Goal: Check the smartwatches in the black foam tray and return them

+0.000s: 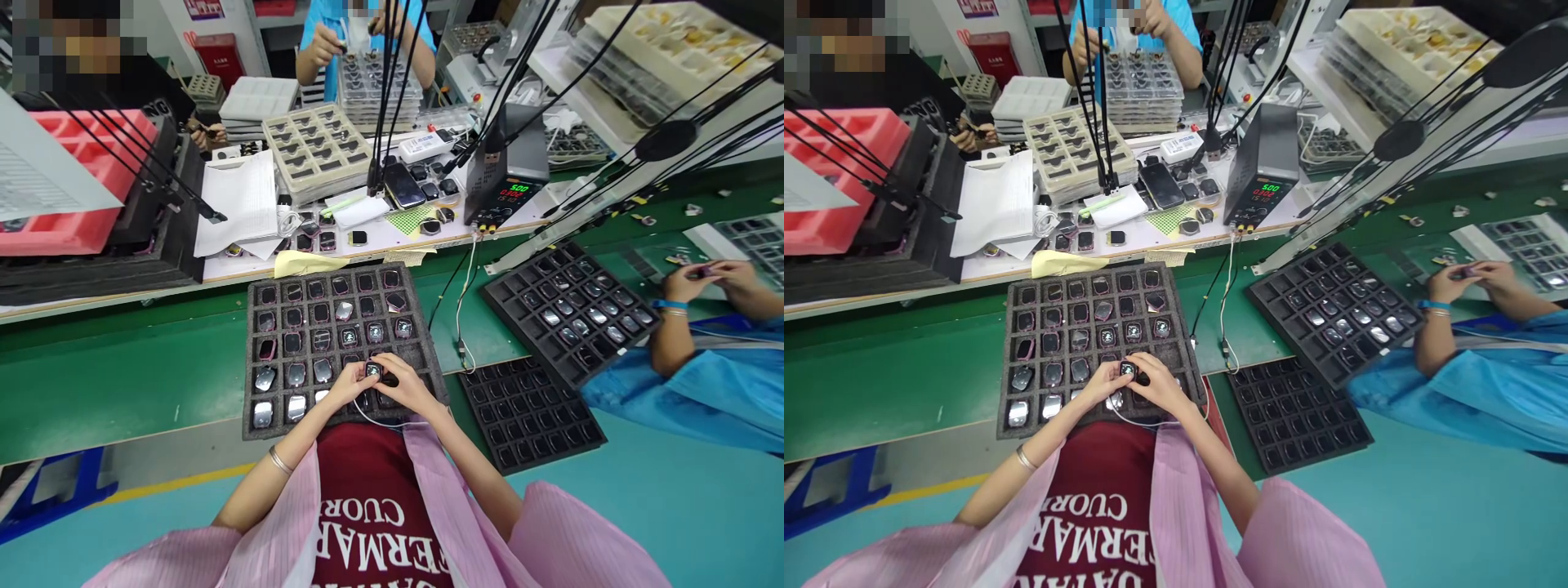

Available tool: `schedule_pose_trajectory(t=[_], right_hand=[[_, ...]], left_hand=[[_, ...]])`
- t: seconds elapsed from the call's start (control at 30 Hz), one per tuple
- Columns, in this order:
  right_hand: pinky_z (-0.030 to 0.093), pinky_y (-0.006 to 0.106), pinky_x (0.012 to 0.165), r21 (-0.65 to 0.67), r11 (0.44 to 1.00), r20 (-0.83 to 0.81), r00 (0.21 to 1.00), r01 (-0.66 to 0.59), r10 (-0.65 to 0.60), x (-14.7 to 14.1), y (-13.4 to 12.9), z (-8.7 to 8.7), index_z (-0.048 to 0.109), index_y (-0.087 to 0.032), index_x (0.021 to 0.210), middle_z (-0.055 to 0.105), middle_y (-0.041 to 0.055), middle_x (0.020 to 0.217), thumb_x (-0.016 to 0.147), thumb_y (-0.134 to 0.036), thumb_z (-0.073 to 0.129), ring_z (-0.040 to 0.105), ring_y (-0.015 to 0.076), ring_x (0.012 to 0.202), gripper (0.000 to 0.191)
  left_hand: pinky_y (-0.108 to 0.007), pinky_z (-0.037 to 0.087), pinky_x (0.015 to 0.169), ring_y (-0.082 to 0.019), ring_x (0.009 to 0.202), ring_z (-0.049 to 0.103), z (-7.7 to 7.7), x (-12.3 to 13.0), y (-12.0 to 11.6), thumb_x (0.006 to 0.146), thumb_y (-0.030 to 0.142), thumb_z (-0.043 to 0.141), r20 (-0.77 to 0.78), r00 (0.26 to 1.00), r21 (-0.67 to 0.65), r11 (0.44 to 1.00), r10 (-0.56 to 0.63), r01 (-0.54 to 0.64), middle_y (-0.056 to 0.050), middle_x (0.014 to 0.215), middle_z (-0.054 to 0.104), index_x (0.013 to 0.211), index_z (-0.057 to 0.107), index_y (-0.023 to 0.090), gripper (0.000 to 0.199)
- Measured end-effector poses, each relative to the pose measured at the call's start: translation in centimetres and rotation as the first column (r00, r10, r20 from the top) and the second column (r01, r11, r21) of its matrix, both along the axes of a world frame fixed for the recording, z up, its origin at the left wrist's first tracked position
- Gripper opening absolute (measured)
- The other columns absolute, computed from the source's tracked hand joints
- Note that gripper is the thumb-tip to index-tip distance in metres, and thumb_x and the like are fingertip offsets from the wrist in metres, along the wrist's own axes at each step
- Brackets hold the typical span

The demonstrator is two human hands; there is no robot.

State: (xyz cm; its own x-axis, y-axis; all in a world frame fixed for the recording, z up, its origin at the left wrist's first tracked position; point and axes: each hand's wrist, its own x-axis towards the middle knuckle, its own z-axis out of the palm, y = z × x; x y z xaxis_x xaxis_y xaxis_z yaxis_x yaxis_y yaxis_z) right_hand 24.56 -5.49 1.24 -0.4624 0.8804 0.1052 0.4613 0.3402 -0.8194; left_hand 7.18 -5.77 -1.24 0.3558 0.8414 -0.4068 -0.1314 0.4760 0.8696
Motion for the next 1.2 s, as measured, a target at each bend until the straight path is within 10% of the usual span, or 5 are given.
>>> schedule_pose_trajectory(t=[1.2], right_hand=[[0.05,0.042,0.093,0.033,0.999,-0.005,1.0,0.021,-0.021,-0.15,-0.31,0.45,0.058,-0.024,0.118,0.062,0.0081,0.113,0.082,-0.021,0.068,0.058,0.0246,0.108,0.038]], left_hand=[[-0.034,0.048,0.08,-0.022,0.081,0.062,0.32,0.06,-0.15,0.068,0.05,0.074,-0.087,0.994,0.134,0.988,-0.061,0.072,-0.007,0.085,0.07,0.093,0.068,0.011,0.047]])
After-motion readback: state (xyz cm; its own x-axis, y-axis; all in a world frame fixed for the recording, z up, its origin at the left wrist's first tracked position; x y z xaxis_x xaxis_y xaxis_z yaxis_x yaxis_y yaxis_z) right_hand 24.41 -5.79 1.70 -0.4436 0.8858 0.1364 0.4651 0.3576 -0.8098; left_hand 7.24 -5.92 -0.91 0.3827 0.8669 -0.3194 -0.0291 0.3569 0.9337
